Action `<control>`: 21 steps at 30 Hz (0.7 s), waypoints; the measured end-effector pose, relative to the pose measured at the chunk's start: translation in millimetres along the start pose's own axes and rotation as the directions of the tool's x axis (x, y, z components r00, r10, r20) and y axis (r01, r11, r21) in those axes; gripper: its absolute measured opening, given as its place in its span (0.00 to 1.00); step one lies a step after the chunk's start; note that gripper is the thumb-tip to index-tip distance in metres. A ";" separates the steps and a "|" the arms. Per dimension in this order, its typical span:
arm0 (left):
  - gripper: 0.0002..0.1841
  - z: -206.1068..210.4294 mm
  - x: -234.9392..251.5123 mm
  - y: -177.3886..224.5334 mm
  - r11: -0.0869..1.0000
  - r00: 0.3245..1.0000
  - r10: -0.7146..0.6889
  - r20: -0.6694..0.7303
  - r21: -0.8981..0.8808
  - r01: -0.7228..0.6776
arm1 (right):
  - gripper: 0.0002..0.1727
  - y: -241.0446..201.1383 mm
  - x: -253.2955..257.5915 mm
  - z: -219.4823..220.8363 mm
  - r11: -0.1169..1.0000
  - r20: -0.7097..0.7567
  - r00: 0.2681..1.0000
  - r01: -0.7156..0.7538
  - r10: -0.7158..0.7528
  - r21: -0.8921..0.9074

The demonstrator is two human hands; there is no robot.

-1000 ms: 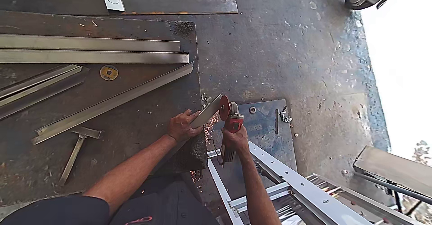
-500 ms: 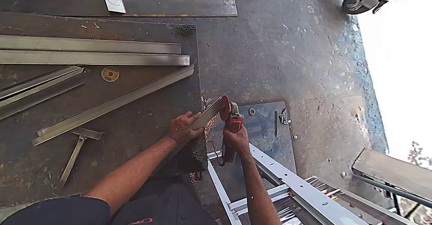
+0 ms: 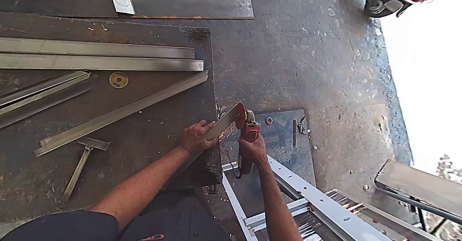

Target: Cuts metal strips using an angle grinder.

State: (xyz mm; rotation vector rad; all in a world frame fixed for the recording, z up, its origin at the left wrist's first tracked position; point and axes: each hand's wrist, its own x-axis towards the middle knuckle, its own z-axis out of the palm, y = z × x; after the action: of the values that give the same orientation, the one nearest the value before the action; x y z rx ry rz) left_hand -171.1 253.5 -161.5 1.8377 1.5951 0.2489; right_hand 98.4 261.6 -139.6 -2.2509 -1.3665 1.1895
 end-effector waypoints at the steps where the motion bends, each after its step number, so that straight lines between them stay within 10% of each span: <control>1: 0.39 0.6 -0.4 -0.3 1.000 1.000 0.001 -0.004 -0.001 -0.001 | 0.37 0.5 0.0 -0.1 1.000 0.003 1.000 0.000 0.000 -0.004; 21: 0.38 1.8 -0.4 0.3 1.000 1.000 -0.001 -0.009 -0.010 0.001 | 0.39 -9.0 9.2 -3.6 0.999 -0.020 1.000 0.002 -0.003 -0.037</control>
State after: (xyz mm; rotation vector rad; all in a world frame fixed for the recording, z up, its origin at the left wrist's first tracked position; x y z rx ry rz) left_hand -170.0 252.4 -162.6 1.8306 1.5980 0.2653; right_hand 97.6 274.6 -136.8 -2.2791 -1.3949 1.1468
